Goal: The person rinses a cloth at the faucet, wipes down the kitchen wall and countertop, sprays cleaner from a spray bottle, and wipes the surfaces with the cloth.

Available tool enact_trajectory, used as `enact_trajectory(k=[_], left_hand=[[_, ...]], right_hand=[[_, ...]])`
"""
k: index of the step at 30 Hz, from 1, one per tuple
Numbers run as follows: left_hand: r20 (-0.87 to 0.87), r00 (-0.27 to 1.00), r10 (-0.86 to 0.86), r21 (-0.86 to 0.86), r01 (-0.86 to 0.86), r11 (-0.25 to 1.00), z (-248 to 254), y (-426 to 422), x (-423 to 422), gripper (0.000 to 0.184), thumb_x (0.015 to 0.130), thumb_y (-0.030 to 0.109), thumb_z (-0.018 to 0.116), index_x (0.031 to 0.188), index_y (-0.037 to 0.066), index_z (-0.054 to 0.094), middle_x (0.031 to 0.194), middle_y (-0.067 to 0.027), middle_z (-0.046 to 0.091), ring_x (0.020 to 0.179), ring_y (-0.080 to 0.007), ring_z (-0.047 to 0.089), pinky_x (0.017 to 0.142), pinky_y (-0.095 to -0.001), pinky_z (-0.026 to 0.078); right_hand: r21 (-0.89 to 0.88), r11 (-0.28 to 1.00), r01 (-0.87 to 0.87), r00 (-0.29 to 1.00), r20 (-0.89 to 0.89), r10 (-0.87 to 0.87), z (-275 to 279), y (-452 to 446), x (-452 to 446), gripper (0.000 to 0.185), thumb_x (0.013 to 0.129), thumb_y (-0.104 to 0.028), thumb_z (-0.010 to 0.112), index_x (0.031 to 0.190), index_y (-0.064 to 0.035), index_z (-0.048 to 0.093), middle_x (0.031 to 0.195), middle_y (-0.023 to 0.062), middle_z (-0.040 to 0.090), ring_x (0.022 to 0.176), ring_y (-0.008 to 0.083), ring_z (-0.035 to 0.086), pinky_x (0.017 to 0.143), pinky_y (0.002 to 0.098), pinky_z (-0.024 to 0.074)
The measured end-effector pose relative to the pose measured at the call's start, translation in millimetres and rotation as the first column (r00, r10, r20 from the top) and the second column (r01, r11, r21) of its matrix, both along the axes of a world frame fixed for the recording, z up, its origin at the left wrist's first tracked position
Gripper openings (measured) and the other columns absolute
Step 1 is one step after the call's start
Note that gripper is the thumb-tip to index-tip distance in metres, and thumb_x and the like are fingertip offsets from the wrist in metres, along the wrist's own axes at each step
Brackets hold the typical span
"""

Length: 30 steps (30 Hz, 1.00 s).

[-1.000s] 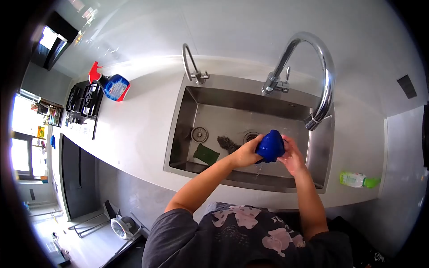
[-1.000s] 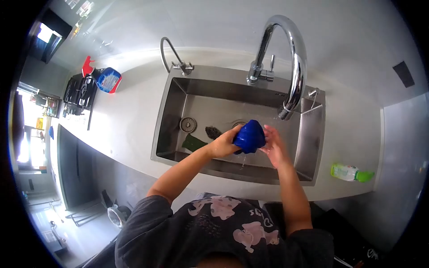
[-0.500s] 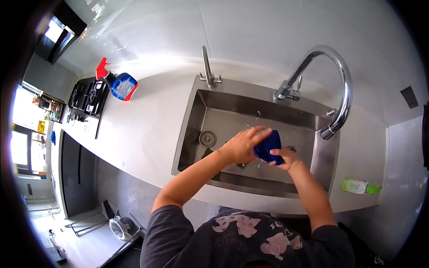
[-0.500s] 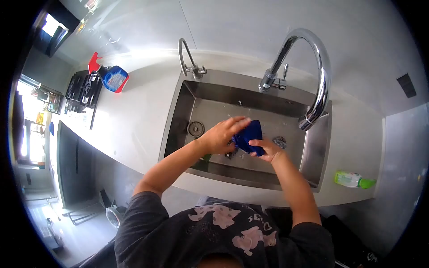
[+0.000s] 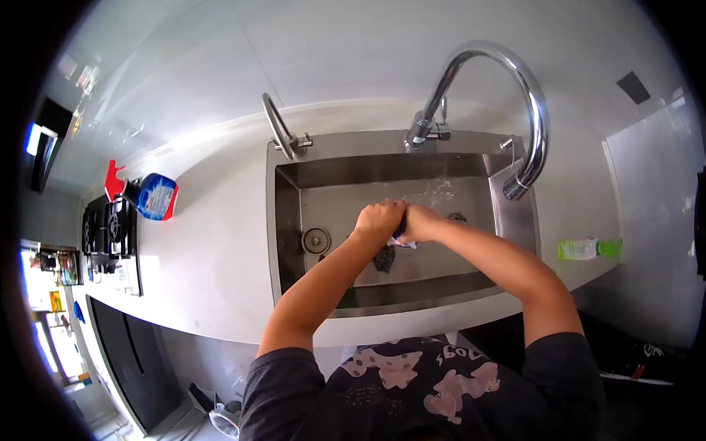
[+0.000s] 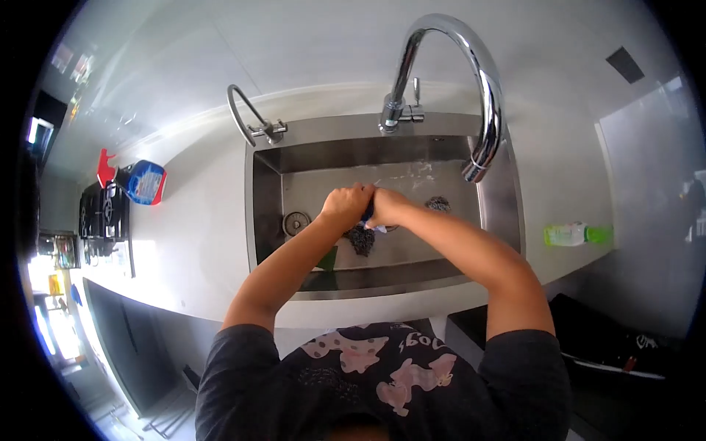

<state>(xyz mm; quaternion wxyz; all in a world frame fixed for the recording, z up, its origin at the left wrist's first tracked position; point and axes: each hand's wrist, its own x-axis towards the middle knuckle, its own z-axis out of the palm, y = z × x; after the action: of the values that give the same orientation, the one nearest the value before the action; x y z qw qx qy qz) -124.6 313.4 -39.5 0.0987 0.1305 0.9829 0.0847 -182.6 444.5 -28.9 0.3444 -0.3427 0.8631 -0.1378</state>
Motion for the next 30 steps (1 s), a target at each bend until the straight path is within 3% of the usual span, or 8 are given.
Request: enact_trajectory(k=[12,17,18,20,22,25,27,30], left_hand=[[0.337,0.941,-0.045,0.261,-0.047,0.964,-8,-30,-29,0.042,0.060,0.024,0.077,0.095,0.006,0.064,0.088,-0.0157,0.066,0.086,-0.0328,0.062,0.076,-0.0386,0.049],[0.295,0.936,0.190,0.476,-0.317,0.821,50,-30,19,0.078,0.059,0.018,0.077,0.130,0.016,0.043,0.101,-0.0154,0.063,0.091,-0.0329,0.061,0.079,-0.0377,0.049],[-0.028,0.989,0.147,0.467,-0.118,0.877,55,-31,31,0.082,0.063,0.017,0.074,0.134,0.021,0.034,0.113,-0.0138,0.057,0.099,-0.0319,0.057,0.085,-0.0382,0.047],[-0.345,0.935,0.079,0.385,0.064,0.921,65,-35,41,0.086,0.067,0.015,0.071,0.139,0.025,0.025,0.124,-0.0122,0.051,0.107,-0.0310,0.054,0.090,-0.0387,0.045],[-0.659,0.697,-0.283,-0.086,0.304,0.949,75,-38,46,0.071,0.076,0.016,0.062,0.137,0.028,0.029,0.134,-0.0069,0.040,0.116,-0.0282,0.046,0.099,-0.0431,0.038],[-0.754,0.588,-0.292,-0.084,0.355,0.931,99,-36,41,0.058,0.077,0.018,0.058,0.131,0.027,0.038,0.127,-0.0066,0.047,0.098,-0.0233,0.056,0.075,-0.0324,0.052],[-0.792,0.502,-0.347,-0.146,0.396,0.907,120,-33,39,0.045,0.073,0.019,0.060,0.117,0.023,0.051,0.110,-0.0052,0.056,0.071,-0.0142,0.061,0.043,-0.0187,0.048],[-0.694,0.613,-0.377,-0.249,0.287,0.925,124,-27,50,0.036,0.071,0.020,0.061,0.106,0.020,0.055,0.089,-0.0019,0.057,0.060,-0.0121,0.060,0.042,-0.0196,0.047]], right_hand=[[-0.134,0.987,-0.089,0.782,-0.623,-0.014,-22,-5,16,0.028,0.074,-0.025,0.066,0.091,-0.0059,0.054,0.087,0.0168,0.063,0.083,0.0337,0.062,0.069,0.0423,0.0489],[-0.437,0.874,0.213,0.908,-0.243,-0.342,31,10,36,0.031,0.071,-0.020,0.070,0.095,-0.0067,0.055,0.079,0.0111,0.062,0.070,0.0272,0.062,0.063,0.0362,0.0511],[-0.441,0.872,0.211,0.907,-0.244,-0.343,40,15,35,0.031,0.071,-0.020,0.070,0.095,-0.0067,0.055,0.079,0.0111,0.062,0.070,0.0272,0.062,0.063,0.0362,0.0511],[-0.119,0.633,0.765,0.461,0.787,-0.409,61,22,32,0.027,0.068,-0.017,0.073,0.088,-0.0084,0.057,0.075,0.0043,0.057,0.061,0.0163,0.057,0.053,0.0279,0.0501],[-0.077,0.728,0.681,0.378,0.889,-0.260,87,22,33,0.022,0.071,-0.016,0.070,0.087,-0.0100,0.055,0.071,0.0001,0.052,0.057,0.0087,0.050,0.042,0.0209,0.0400],[-0.026,0.852,0.524,0.180,0.980,-0.081,98,19,22,0.023,0.072,-0.016,0.070,0.087,-0.0108,0.054,0.071,-0.0009,0.051,0.054,0.0068,0.045,0.039,0.0200,0.0319],[0.034,0.952,0.303,0.280,0.952,-0.123,115,13,23,0.026,0.071,-0.013,0.070,0.089,-0.0102,0.052,0.070,-0.0004,0.051,0.053,0.0067,0.044,0.043,0.0190,0.0295],[-0.002,0.953,0.303,0.614,0.765,-0.194,125,7,35,0.029,0.069,-0.015,0.074,0.087,-0.0097,0.052,0.067,-0.0006,0.052,0.051,0.0057,0.042,0.043,0.0200,0.0285]])
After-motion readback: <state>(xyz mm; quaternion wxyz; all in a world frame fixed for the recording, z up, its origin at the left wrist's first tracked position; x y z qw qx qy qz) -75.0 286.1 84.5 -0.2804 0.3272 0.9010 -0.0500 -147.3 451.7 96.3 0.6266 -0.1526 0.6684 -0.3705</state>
